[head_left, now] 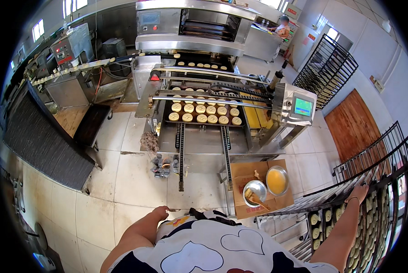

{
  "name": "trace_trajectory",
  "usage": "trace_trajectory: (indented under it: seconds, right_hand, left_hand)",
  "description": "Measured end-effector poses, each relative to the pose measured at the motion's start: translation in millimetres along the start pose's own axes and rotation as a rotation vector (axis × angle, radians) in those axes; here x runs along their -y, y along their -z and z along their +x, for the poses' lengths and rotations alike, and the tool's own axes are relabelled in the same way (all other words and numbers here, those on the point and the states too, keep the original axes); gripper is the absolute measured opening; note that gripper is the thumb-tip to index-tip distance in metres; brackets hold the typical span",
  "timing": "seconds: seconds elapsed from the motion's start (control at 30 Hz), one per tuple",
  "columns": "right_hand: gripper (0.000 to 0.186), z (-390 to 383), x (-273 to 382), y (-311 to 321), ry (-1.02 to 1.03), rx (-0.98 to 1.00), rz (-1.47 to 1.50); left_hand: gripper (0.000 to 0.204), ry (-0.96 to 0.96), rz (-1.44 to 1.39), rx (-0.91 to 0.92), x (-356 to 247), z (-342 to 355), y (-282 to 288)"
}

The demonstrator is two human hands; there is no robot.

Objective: The person brushes liquid onto small circular pastries on a baking sheet using a brush, replaces several sheets from a cooling rack into a large industrial oven, and then places the tray of pastries back onto the cooling rack.

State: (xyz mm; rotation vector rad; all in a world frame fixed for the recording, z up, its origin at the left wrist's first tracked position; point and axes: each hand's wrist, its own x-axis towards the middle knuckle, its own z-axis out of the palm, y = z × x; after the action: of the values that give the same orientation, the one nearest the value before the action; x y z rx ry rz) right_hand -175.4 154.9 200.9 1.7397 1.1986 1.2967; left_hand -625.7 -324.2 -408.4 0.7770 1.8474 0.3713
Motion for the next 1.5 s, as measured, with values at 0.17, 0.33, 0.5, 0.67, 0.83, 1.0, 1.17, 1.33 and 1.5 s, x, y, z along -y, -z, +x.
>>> trace_trajectory:
  seconds: [0.17,0.33,0.5,0.67,0.83,1.0,1.17,1.33,1.5]
  right_hand:
    - [0.048,-7.2,-0.8,11.8,0.024,0.021,0.01]
    - [0.051,-11.5,-2.7,14.7,0.024,-0.003,0.042]
    - [0.051,-22.0,-8.2,29.5,0.055,-0.002,0.072]
    - [0.05,-32.4,-10.4,43.6,0.044,0.076,-0.013]
    - [0.051,-30.1,-8.8,38.7,0.058,0.054,-0.016]
    - [0.054,-29.1,-12.3,33.7,0.105,0.017,-0.007]
    - [0.055,-32.0,-14.4,37.8,0.117,0.022,-0.013]
    - [0.057,-33.0,-14.1,37.5,0.129,-0.003,-0.021]
    - [0.057,-32.3,-14.7,33.7,0.13,-0.026,0.005]
  left_hand:
    - [0.042,-0.016,0.022,-0.013,9.5,3.3,-10.4]
    - [0.042,-0.035,0.048,-0.016,13.9,4.3,-15.3]
    - [0.047,-0.058,0.076,-0.004,17.5,8.0,-19.0]
    - [0.051,-0.056,0.072,0.034,10.0,5.2,-18.6]
    - [0.048,-0.048,0.066,-0.016,12.6,0.7,-20.1]
    - [0.046,0.007,0.066,0.018,9.8,-1.4,-20.3]
    - [0.047,0.011,0.073,-0.005,13.6,-1.9,-25.3]
    - [0.048,0.03,0.067,0.005,17.2,-6.2,-28.4]
    - [0.048,0.046,0.076,0.013,13.3,-14.3,-24.7]
